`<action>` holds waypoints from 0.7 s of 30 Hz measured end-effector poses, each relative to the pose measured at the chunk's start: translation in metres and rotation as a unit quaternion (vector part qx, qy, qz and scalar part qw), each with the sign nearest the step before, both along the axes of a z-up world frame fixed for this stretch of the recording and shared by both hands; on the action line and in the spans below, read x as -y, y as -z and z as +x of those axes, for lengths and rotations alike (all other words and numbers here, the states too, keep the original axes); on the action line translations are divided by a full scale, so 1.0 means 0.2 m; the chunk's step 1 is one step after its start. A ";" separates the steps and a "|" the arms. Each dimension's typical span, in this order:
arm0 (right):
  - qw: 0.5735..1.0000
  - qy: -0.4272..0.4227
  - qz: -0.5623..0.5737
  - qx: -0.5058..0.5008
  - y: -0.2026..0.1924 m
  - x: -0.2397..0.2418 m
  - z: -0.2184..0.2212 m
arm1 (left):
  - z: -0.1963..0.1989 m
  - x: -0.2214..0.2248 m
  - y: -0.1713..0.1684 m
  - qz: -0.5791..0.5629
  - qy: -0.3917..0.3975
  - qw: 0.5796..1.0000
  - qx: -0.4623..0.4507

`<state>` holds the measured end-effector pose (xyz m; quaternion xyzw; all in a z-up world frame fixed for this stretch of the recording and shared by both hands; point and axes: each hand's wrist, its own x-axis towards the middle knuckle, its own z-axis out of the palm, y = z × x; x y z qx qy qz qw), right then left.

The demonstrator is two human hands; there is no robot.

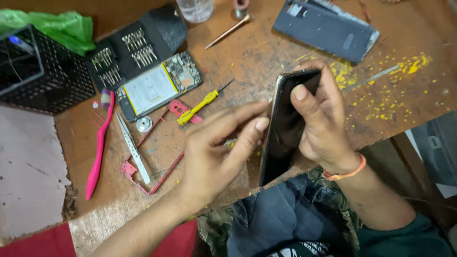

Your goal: The person uses a yellow plastic pry tool to separate the screen assembly from the smartphone's metal frame. They work along the edges of the device, prying and lifting the screen to release the adhesive. The person also uses their fingers to peel back the screen and inspect the internal components.

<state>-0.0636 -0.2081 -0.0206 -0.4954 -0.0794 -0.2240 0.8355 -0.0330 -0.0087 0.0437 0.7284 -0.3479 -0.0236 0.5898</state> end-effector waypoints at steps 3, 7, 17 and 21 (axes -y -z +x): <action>1.000 -0.016 -0.010 -0.001 0.01 0.00 -0.02 | 0.01 -0.01 -0.01 -0.051 0.011 0.997 -0.057; 0.998 0.000 -0.066 0.013 0.00 -0.02 -0.07 | -0.01 -0.04 -0.06 -0.038 -0.002 0.999 0.020; 0.982 0.068 -0.160 0.073 -0.04 -0.04 -0.10 | -0.04 -0.07 -0.11 -0.036 0.010 0.999 0.014; 0.981 0.064 -0.134 0.121 -0.07 -0.05 -0.08 | -0.05 -0.08 -0.10 -0.041 0.043 0.995 0.086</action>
